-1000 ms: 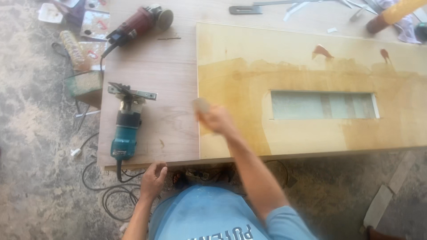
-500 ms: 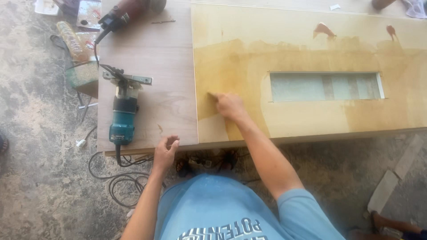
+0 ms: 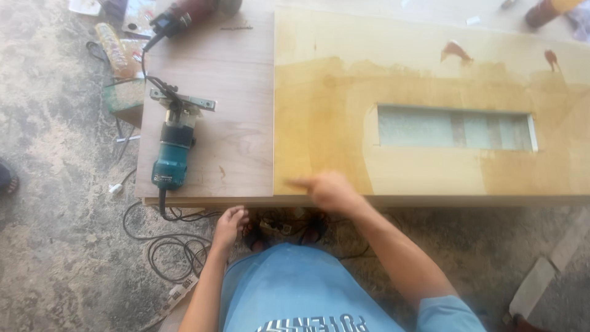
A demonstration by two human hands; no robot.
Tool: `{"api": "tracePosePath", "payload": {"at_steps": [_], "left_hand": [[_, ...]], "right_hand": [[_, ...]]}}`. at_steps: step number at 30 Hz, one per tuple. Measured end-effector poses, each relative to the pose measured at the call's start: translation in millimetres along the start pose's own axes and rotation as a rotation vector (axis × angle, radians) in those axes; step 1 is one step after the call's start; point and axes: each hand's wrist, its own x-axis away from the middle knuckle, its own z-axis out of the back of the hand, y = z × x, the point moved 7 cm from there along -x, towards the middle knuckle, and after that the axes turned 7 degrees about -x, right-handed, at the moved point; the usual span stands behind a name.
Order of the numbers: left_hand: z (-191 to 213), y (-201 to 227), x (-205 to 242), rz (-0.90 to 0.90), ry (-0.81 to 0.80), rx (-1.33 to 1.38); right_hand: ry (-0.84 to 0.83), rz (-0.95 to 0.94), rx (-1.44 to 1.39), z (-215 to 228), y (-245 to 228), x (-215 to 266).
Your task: The person pours a line of orange glue from a plastic bottle onto a large wooden board and spreads it evenly with a small plastic card. The person works across the board surface, including around a rectangular cutout, to create a uniform glue layer.
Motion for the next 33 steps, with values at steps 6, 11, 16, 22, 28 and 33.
{"api": "tracePosePath", "payload": {"at_steps": [6, 11, 16, 22, 28, 33], "left_hand": [[15, -57, 41, 0.154, 0.066, 0.060], [11, -49, 41, 0.142, 0.050, 0.010], [12, -56, 52, 0.149, 0.034, -0.031], [0, -87, 2, 0.061, 0.075, -0.059], [-30, -89, 1, 0.013, 0.219, -0.066], [-110, -97, 28, 0.062, 0.281, 0.020]], "right_hand": [[0.196, -0.136, -0.020, 21, 86, -62], [0.405, -0.326, -0.035, -5, 231, -161], [0.285, -0.216, 0.008, 19, 93, -129], [0.004, 0.161, 0.244, -16, 72, -92], [-0.120, 0.395, 0.474, -23, 147, -43], [-0.207, 0.356, 0.444, -9, 220, 2]]}}
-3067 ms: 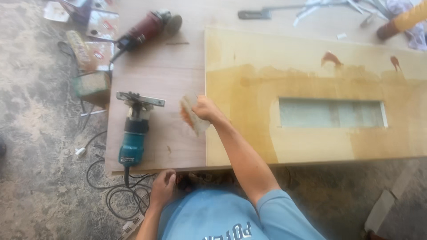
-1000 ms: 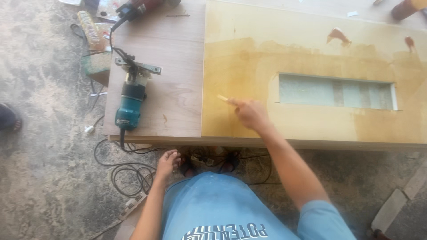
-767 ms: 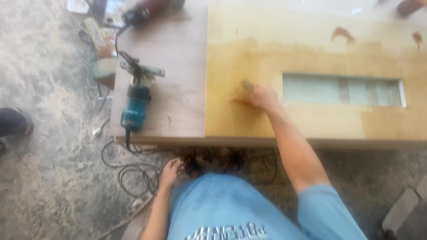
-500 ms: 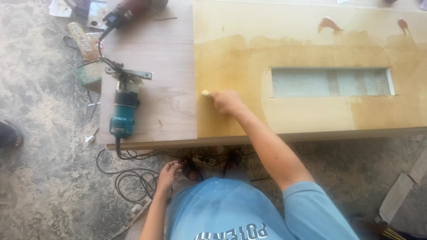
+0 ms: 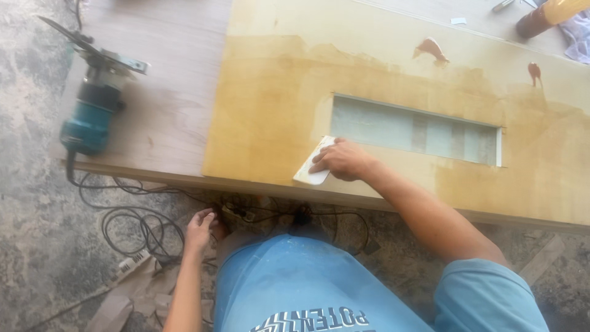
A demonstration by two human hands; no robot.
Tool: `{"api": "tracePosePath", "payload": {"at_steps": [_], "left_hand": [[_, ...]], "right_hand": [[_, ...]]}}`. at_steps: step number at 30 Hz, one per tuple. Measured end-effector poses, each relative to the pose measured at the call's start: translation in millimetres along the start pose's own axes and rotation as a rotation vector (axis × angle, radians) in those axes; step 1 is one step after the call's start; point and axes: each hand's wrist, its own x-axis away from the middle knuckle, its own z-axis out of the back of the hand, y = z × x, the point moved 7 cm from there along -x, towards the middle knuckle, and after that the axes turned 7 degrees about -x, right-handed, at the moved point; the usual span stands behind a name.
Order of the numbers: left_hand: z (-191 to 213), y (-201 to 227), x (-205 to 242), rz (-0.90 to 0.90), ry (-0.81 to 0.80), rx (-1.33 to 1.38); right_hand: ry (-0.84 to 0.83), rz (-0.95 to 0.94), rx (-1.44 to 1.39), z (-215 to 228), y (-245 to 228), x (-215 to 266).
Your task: The person pours a line of orange glue from a plastic bottle onto a large wooden board and spreads it evenly with a small plastic card. The person works across the board surface, including around a rectangular cutout, to create a uniform glue layer.
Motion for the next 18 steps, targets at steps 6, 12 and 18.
{"api": "tracePosePath", "payload": {"at_steps": [6, 12, 18], "left_hand": [[-78, 16, 81, 0.109, 0.019, 0.018], [-85, 17, 88, 0.106, 0.007, 0.001], [-46, 17, 68, 0.050, -0.003, -0.068]], "right_hand": [[0.169, -0.121, -0.133, -29, 23, -20], [0.284, -0.184, -0.276, -11, -63, 27], [0.217, -0.150, -0.635, -32, -58, 21]]}}
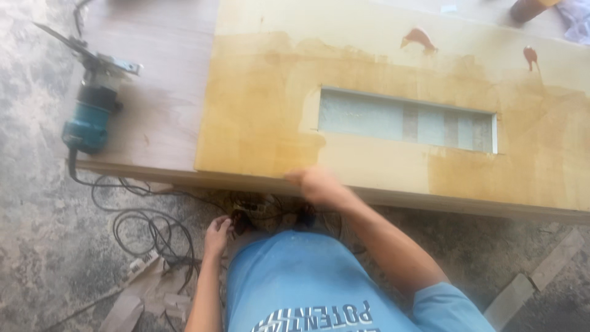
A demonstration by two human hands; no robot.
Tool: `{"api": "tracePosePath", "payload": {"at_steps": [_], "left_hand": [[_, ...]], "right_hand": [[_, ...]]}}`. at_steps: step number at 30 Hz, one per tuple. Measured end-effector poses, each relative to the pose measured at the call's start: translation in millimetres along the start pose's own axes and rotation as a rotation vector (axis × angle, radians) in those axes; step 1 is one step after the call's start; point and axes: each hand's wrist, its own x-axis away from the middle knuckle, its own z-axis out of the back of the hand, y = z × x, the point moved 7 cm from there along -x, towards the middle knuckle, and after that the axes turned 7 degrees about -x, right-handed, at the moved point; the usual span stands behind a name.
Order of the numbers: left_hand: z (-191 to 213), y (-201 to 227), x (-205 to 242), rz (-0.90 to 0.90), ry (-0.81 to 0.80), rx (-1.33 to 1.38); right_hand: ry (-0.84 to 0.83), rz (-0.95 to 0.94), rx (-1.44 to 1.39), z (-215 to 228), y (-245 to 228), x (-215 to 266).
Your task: The person pours a line of orange glue from a plastic bottle onto a large wooden board and spreads it evenly with a small plastic card. The person works across the board surface, including around a rectangular cutout, to create a uniform glue layer.
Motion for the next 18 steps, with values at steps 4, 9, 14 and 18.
{"api": "tracePosePath", "payload": {"at_steps": [4, 9, 14, 18], "left_hand": [[30, -4, -7, 0.003, -0.016, -0.039], [61, 12, -15, 0.045, -0.038, -0.159], [86, 4, -12, 0.103, -0.056, -0.221], [91, 12, -11, 0.082, -0.053, -0.181]], "right_hand": [[0.141, -0.216, 0.206, 55, 62, -28], [0.229, -0.359, 0.094, 107, 49, -7], [0.092, -0.366, 0.307, 35, 46, 13], [-0.065, -0.516, -0.062, 15, -13, 82]]}}
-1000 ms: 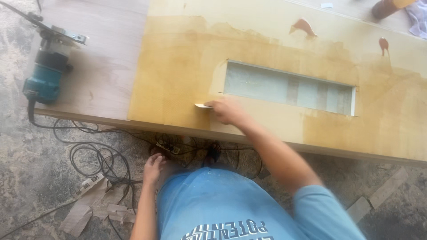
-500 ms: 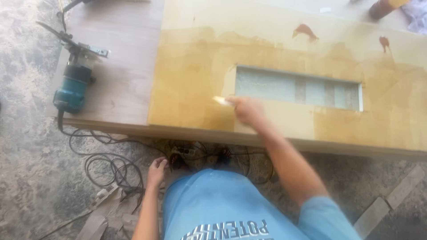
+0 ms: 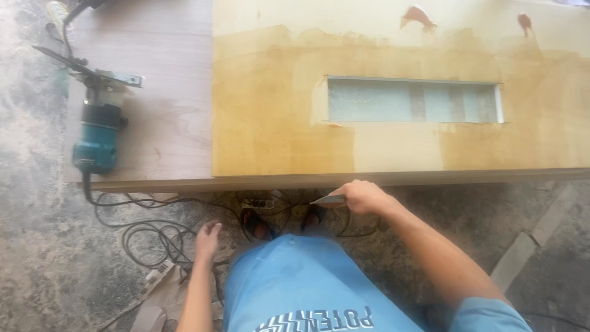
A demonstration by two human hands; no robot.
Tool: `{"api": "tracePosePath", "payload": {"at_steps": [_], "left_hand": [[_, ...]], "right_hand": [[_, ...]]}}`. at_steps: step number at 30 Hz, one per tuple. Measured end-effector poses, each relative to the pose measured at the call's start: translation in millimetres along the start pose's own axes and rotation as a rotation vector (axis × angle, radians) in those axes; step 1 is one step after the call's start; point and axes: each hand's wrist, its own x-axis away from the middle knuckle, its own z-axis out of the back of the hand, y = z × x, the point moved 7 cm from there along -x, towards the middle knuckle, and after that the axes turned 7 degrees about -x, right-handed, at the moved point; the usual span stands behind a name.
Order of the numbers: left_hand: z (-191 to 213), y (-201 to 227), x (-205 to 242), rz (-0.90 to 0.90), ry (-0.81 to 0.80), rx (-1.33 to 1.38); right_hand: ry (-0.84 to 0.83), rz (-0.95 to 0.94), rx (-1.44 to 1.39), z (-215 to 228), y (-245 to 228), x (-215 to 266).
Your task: The person pours a line of orange glue from a plastic bottle onto a large wooden board and spreads it evenly with a small plastic card. The person works across the board surface, including around a rectangular cutout, to create a uniform glue layer.
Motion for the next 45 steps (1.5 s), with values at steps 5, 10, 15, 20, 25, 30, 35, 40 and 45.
{"api": "tracePosePath", "payload": {"at_steps": [5, 10, 15, 20, 25, 30, 35, 40, 45], "left_hand": [[-16, 9, -6, 0.000, 0.046, -0.066], [-60, 3, -17, -0.063, 0.052, -0.008], [-109, 1, -19, -0.040, 0.035, 0.080], [-139, -6, -19, -0.004, 0.068, -0.020], [-171, 47, 8, 0.007, 0.039, 0.028], [-192, 41, 20, 0.014, 0.059, 0.029], [-202, 22, 26, 0.027, 0.076, -0.026], [-198, 2, 15, 0.024, 0.101, -0.021], [-177, 31, 48, 0.073, 0.062, -0.107]], "right_hand": [[0.622, 0.160, 0.067, 75, 80, -56], [0.307, 0.040, 0.045, 99, 79, -84], [0.128, -0.057, 0.061, 83, 62, -55], [-0.127, 0.167, 0.039, 3, 83, -18], [0.166, 0.111, 0.006, 91, 132, -67], [0.341, 0.254, 0.083, 101, 151, -101], [0.000, 0.201, 0.105, 33, 140, -49], [-0.191, 0.057, -0.187, 64, 133, 24], [0.204, 0.025, 0.001, 105, 211, -68]]}}
